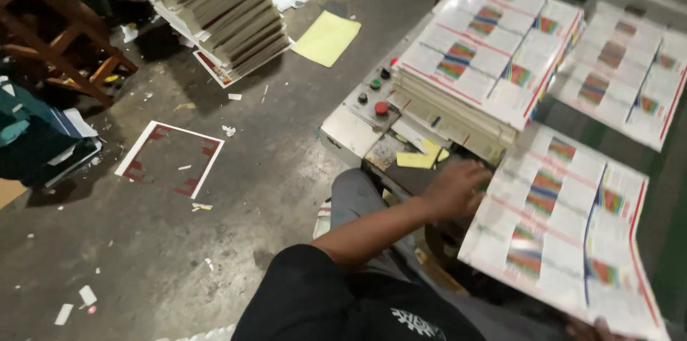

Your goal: The person sits on the floor in a workshop and sorts through a stack of printed papers. They pick up sheets, separate them, and place them into piles on a nearby table. A water bottle is briefly handled and set aside.

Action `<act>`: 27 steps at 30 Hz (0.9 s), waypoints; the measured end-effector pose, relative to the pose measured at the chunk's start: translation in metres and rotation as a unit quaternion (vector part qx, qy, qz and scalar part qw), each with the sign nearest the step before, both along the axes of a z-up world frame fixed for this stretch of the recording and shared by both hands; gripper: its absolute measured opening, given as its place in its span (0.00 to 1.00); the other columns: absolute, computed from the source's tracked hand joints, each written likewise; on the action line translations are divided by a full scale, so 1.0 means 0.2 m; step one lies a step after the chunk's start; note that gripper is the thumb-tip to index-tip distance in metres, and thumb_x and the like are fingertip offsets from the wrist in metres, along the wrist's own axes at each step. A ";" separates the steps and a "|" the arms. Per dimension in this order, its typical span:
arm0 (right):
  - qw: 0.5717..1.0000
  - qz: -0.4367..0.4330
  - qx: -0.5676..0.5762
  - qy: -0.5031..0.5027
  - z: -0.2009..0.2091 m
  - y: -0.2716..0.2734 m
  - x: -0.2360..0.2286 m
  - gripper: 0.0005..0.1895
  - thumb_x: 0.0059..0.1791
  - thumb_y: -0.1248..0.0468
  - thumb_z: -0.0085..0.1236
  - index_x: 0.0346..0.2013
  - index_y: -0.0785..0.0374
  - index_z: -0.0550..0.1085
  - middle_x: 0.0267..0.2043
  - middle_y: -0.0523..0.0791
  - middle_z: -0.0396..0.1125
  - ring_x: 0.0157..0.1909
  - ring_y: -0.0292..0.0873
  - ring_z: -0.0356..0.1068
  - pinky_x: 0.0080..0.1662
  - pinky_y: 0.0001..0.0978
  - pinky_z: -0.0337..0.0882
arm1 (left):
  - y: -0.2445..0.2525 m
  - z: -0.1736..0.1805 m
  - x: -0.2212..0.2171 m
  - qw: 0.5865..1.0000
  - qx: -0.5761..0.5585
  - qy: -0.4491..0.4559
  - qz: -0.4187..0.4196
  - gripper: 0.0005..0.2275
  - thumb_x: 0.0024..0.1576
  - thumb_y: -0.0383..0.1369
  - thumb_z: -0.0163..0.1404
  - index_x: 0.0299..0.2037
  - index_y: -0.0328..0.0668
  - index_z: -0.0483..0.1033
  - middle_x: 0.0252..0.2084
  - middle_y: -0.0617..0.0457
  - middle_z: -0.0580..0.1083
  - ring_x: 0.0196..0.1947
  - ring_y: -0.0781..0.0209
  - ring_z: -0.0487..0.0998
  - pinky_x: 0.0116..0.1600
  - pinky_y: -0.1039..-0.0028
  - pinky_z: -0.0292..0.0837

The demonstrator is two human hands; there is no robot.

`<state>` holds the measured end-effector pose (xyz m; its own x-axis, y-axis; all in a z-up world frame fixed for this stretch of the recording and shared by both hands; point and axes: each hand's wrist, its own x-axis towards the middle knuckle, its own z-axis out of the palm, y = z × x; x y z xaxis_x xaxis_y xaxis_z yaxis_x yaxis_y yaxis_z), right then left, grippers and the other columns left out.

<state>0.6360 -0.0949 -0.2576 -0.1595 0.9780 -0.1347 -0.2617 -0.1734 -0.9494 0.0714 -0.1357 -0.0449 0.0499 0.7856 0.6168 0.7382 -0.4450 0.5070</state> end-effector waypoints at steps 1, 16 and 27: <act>1.000 -0.002 -0.002 -0.004 0.06 0.02 -0.12 0.23 0.61 0.68 0.46 0.72 0.63 0.61 0.65 0.54 0.65 0.54 0.56 0.72 0.50 0.53 0.75 | 0.01 0.01 -0.03 1.000 0.007 -0.016 0.017 0.20 0.53 0.34 0.58 0.56 0.41 0.74 0.57 0.41 0.74 0.62 0.40 0.73 0.66 0.54 0.68; 0.985 -0.136 -0.102 0.011 0.22 0.53 -0.79 0.17 0.59 0.65 0.48 0.62 0.62 0.62 0.53 0.50 0.69 0.48 0.55 0.77 0.40 0.46 0.79 | 0.27 0.22 -0.23 0.994 -0.015 0.073 0.083 0.24 0.57 0.33 0.59 0.63 0.33 0.69 0.63 0.37 0.71 0.65 0.37 0.69 0.67 0.52 0.65; 0.988 -0.078 -0.115 0.072 0.16 0.42 -0.86 0.16 0.60 0.60 0.41 0.63 0.58 0.63 0.55 0.52 0.71 0.52 0.54 0.73 0.49 0.50 0.77 | 0.96 -0.14 -0.35 0.927 -0.105 0.306 0.191 0.36 0.48 0.34 0.52 0.68 0.26 0.54 0.72 0.29 0.55 0.71 0.33 0.56 0.65 0.37 0.52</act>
<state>0.4648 -0.0108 -0.2252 -0.0435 0.9385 -0.3425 -0.4322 -0.3268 -0.8405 0.0017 0.0555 -0.0731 0.0328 0.9175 0.3964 0.9995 -0.0301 -0.0132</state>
